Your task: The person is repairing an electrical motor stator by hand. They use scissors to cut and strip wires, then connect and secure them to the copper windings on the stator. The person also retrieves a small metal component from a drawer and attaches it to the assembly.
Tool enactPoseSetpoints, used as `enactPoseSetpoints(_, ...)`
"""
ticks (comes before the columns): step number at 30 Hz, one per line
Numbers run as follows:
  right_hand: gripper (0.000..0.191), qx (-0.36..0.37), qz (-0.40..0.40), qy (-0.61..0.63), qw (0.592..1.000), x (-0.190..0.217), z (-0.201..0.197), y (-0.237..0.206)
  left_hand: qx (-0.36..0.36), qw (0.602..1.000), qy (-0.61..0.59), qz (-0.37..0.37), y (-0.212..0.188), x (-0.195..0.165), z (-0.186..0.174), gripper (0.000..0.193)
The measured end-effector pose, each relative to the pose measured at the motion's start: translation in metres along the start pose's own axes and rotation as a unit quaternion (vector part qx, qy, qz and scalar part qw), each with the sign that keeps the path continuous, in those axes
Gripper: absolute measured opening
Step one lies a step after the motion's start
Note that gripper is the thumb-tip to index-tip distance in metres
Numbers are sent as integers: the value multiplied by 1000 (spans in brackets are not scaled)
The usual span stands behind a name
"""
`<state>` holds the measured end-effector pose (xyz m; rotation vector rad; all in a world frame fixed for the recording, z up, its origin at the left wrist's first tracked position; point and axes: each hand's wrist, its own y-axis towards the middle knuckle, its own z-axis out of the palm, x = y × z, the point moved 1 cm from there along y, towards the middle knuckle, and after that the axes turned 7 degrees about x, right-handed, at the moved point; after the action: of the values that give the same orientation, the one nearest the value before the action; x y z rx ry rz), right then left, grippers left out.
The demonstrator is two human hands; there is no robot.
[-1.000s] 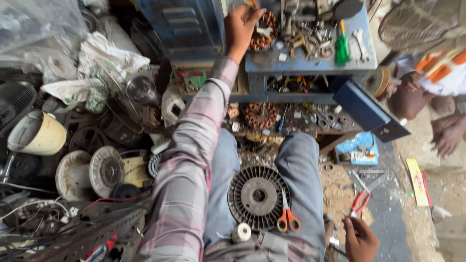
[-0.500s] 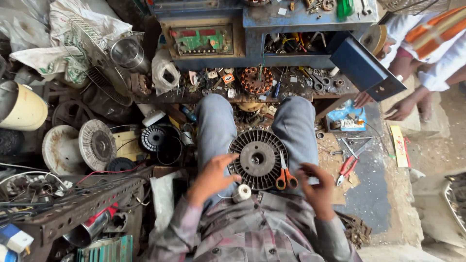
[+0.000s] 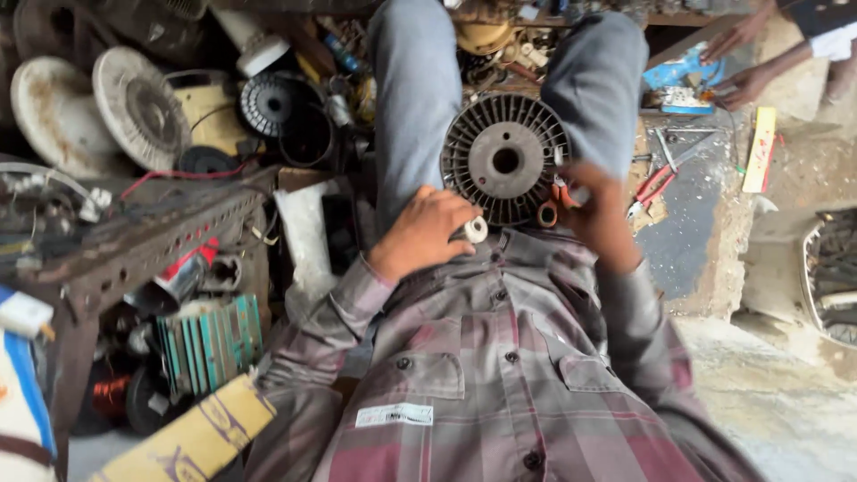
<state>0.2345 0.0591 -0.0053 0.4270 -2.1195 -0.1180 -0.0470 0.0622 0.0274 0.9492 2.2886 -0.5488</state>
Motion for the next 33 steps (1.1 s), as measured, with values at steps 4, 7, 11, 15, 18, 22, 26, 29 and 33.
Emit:
enactPoseSetpoints(4,20,-69,-88,-94,989,-76,-26,94,16,1000,0,-10,2,-3,2,57)
enactPoseSetpoints(7,25,-71,-14,24,997,-115,-7,198,5,1000,6,1,3,-3,4,54)
enactPoseSetpoints(11,42,-131,-49,-112,984,-116,18,283,9,1000,4,13,7,-6,-1,47)
enactPoseSetpoints(15,35,-234,42,-78,968,-102,29,293,17,1000,-6,10,15,-10,-6,47)
enactPoseSetpoints(18,43,-274,15,-124,953,-84,25,284,21,1000,0,5,16,-12,-6,47)
enactPoseSetpoints(22,41,-245,35,-88,965,-74,17,281,6,1000,6,7,17,-16,-5,47)
enactPoseSetpoints(26,25,-233,68,-91,966,-83,17,280,20,1000,6,-10,17,-21,-3,44)
enactPoseSetpoints(29,25,-203,90,-79,972,-95,17,283,31,999,6,-27,18,-23,-1,42)
enactPoseSetpoints(33,21,-222,59,-141,963,-98,10,279,8,1000,8,17,21,-22,2,42)
